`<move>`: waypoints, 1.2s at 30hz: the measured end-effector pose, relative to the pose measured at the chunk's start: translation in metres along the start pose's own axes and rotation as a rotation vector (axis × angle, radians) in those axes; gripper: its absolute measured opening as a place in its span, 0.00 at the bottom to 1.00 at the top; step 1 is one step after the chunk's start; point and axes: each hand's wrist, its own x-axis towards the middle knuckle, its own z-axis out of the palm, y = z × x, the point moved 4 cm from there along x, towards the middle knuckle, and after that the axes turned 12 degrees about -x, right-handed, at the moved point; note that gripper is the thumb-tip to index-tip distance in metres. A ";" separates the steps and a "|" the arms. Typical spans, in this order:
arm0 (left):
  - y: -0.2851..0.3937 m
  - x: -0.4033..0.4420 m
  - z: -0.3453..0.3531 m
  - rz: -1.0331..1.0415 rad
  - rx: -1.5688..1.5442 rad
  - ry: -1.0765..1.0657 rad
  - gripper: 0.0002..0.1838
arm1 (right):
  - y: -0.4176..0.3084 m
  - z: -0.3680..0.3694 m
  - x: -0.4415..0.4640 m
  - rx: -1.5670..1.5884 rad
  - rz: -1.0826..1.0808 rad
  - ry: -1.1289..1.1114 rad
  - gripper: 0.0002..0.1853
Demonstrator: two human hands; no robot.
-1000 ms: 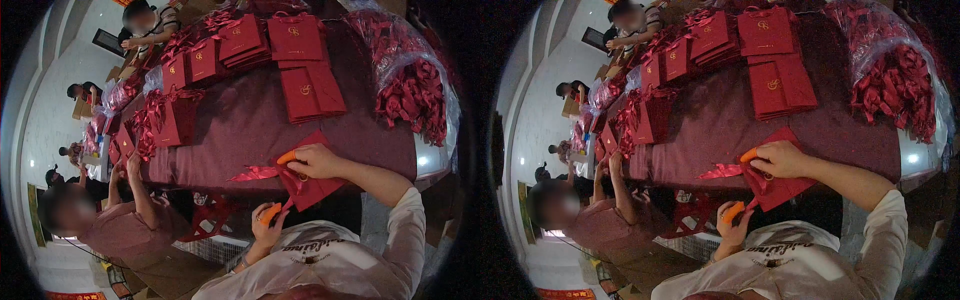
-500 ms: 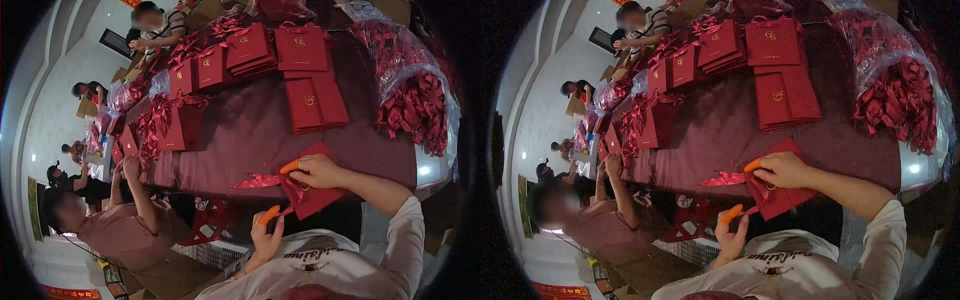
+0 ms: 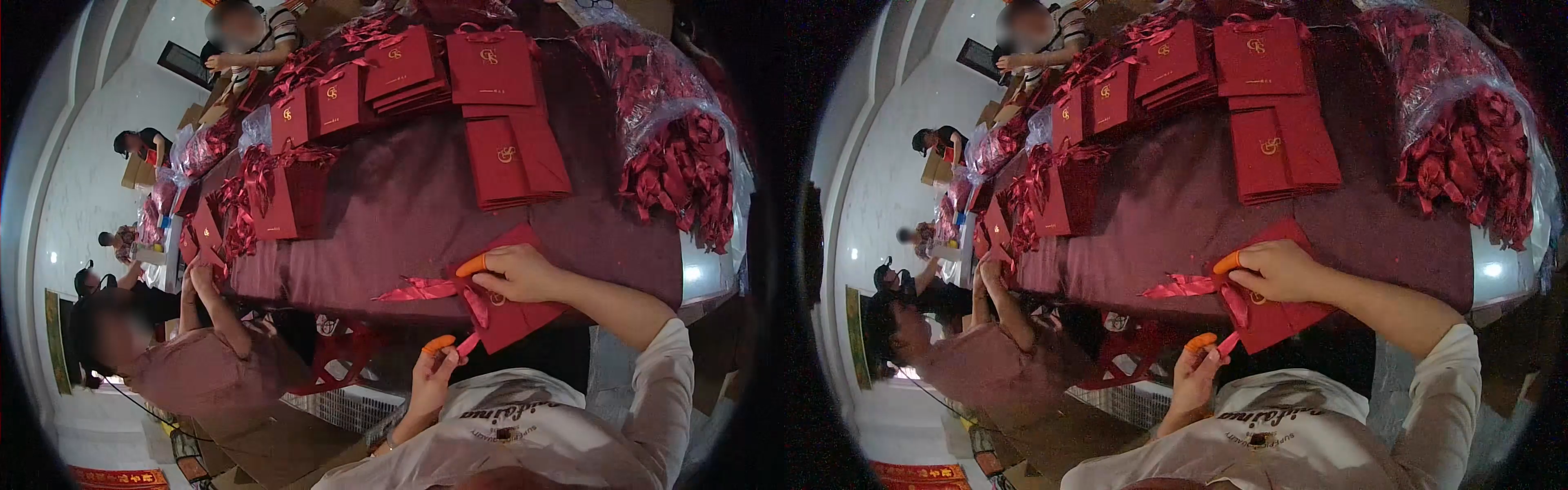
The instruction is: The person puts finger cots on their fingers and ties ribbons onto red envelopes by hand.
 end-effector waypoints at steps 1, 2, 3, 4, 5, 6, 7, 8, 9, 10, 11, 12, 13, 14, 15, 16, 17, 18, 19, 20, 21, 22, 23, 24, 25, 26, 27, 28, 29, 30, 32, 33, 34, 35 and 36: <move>-0.001 0.001 -0.002 -0.002 -0.002 0.000 0.14 | 0.000 -0.001 0.000 -0.001 0.002 -0.002 0.14; -0.003 0.001 -0.005 -0.041 -0.020 0.012 0.14 | -0.001 0.000 0.001 -0.015 0.030 -0.032 0.14; -0.005 0.002 -0.007 -0.080 -0.041 0.022 0.14 | 0.000 -0.001 0.001 -0.032 0.058 -0.063 0.14; -0.008 0.005 -0.012 -0.082 -0.044 0.020 0.14 | -0.001 -0.002 0.000 -0.034 0.061 -0.065 0.14; -0.011 0.007 -0.016 -0.126 -0.113 -0.048 0.14 | -0.002 -0.003 0.000 -0.018 0.059 -0.061 0.14; -0.013 0.008 -0.017 -0.168 -0.179 -0.116 0.14 | -0.002 -0.003 0.000 -0.001 0.054 -0.056 0.14; -0.013 0.009 -0.015 -0.166 -0.176 -0.115 0.14 | -0.002 -0.003 0.001 0.001 0.052 -0.054 0.14; -0.010 0.011 -0.013 -0.093 -0.054 -0.068 0.16 | -0.002 -0.003 0.001 -0.018 0.041 -0.047 0.14; -0.008 0.012 -0.010 -0.022 0.068 -0.020 0.19 | -0.002 -0.002 0.000 -0.037 0.031 -0.041 0.15; -0.008 0.014 -0.006 -0.022 0.070 -0.020 0.19 | -0.001 -0.003 0.001 -0.035 0.032 -0.040 0.15; -0.005 0.015 -0.001 0.042 0.159 -0.039 0.23 | -0.001 -0.002 0.000 -0.030 0.039 -0.039 0.14; -0.004 0.014 0.002 0.107 0.245 -0.057 0.27 | -0.001 -0.002 0.000 -0.025 0.047 -0.041 0.14; -0.013 0.018 -0.007 0.151 0.431 -0.098 0.32 | 0.000 -0.001 -0.001 -0.025 0.047 -0.042 0.14; -0.018 0.019 -0.005 0.153 0.430 -0.098 0.32 | 0.001 0.001 -0.001 -0.022 0.040 -0.039 0.14; -0.023 0.020 -0.003 0.151 0.372 -0.081 0.31 | 0.002 0.002 -0.001 -0.018 0.033 -0.034 0.14; -0.028 0.021 -0.002 0.146 0.314 -0.064 0.31 | 0.002 0.003 0.000 -0.019 0.032 -0.031 0.14; -0.032 0.022 -0.002 0.116 0.286 -0.039 0.30 | 0.002 0.002 -0.001 -0.028 0.028 -0.023 0.14; -0.035 0.022 -0.001 0.116 0.285 -0.041 0.30 | 0.002 0.002 -0.001 -0.037 0.025 -0.015 0.14; -0.032 0.020 0.001 0.269 0.449 -0.005 0.30 | 0.001 0.001 -0.001 -0.038 0.027 -0.016 0.14; -0.029 0.018 0.004 0.424 0.612 0.033 0.30 | 0.000 -0.001 -0.001 -0.030 0.030 -0.024 0.14; -0.032 0.018 0.005 0.424 0.612 0.032 0.30 | -0.001 -0.002 0.000 -0.021 0.032 -0.031 0.14; -0.034 0.019 0.005 0.439 0.551 0.054 0.30 | -0.001 -0.002 -0.001 -0.021 0.032 -0.031 0.14; -0.037 0.019 0.005 0.455 0.489 0.077 0.30 | 0.000 -0.001 -0.001 -0.008 0.025 -0.023 0.14; -0.041 0.019 0.005 0.457 0.491 0.077 0.30 | 0.000 -0.001 0.000 0.005 0.018 -0.013 0.14; -0.044 0.017 0.004 0.511 0.542 0.109 0.30 | -0.001 -0.002 0.000 0.004 0.017 -0.010 0.14; -0.048 0.016 0.003 0.562 0.594 0.140 0.30 | -0.001 -0.003 0.000 0.008 0.042 -0.041 0.14; -0.053 0.017 0.004 0.658 0.489 0.130 0.27 | -0.002 -0.003 0.000 0.011 0.069 -0.073 0.14; -0.053 0.016 0.002 0.657 0.489 0.127 0.27 | -0.002 -0.003 -0.001 0.010 0.071 -0.072 0.14; -0.055 0.015 -0.001 0.598 0.494 0.156 0.25 | -0.004 -0.003 -0.001 -0.018 0.051 -0.053 0.14; -0.056 0.017 -0.004 0.544 0.497 0.182 0.23 | -0.005 -0.005 0.001 -0.051 0.027 -0.031 0.14; -0.049 0.018 -0.004 0.554 0.548 0.170 0.21 | -0.001 -0.003 0.000 -0.001 0.055 -0.075 0.15; -0.044 0.018 -0.005 0.547 0.607 0.167 0.18 | -0.004 -0.005 0.000 -0.018 0.030 -0.073 0.15; -0.031 0.016 0.000 0.641 0.585 0.125 0.16 | -0.005 -0.007 0.002 -0.022 0.024 -0.071 0.15; -0.022 0.017 -0.002 0.692 0.683 0.128 0.14 | -0.005 -0.007 0.002 -0.015 0.047 -0.087 0.15; -0.016 0.017 -0.007 0.736 0.785 0.132 0.12 | -0.005 -0.006 0.002 -0.002 0.072 -0.105 0.15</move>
